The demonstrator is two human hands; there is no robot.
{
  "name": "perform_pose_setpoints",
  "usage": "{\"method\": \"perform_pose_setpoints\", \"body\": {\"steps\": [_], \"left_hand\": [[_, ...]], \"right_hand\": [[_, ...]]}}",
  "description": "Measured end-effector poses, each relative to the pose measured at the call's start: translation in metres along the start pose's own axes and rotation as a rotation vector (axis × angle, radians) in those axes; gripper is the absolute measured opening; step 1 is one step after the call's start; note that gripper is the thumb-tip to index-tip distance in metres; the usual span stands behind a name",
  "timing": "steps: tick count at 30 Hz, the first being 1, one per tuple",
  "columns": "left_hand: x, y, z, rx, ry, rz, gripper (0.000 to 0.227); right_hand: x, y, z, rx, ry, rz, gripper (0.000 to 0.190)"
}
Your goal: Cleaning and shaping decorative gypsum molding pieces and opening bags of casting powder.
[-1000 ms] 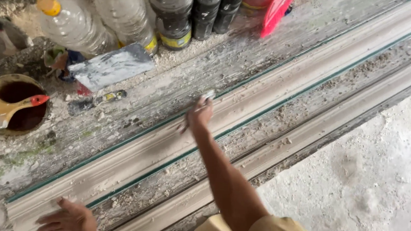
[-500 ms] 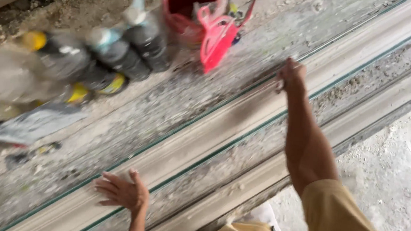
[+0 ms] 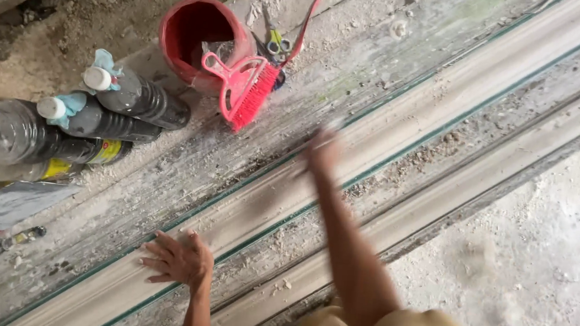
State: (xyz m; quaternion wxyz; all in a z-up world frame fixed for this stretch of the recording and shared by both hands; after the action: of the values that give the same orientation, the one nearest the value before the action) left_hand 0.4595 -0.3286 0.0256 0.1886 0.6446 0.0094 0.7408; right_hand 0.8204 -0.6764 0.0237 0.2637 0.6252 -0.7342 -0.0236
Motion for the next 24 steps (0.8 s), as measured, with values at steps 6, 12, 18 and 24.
{"method": "perform_pose_setpoints", "body": {"steps": [6, 12, 18, 24], "left_hand": [[0.001, 0.002, -0.001, -0.111, -0.048, 0.035, 0.093], [0.005, -0.004, 0.009, -0.056, -0.03, -0.052, 0.092], [-0.014, 0.014, 0.023, 0.223, -0.1, -0.048, 0.1], [-0.055, 0.088, 0.153, -0.175, -0.135, 0.371, 0.093]], "right_hand": [[-0.089, 0.135, 0.01, -0.259, -0.068, -0.039, 0.048], [0.051, -0.037, -0.019, -0.296, -0.156, -0.009, 0.028], [0.214, -0.259, 0.001, -0.354, -0.206, 0.084, 0.029], [0.372, -0.425, -0.02, -0.355, 0.049, 0.103, 0.03]]}}
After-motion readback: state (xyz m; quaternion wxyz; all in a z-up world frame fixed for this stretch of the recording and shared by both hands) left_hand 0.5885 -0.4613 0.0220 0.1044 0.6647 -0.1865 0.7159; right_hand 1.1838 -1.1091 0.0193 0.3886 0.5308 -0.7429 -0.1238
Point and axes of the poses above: each hand's wrist, its own y-axis away from the middle knuckle, its own x-axis out of the back of the hand, z = x × y, the point moved 10 cm from there along -y, towards the middle knuckle, and after that the axes turned 2 degrees about x, right-handed, at the moved point
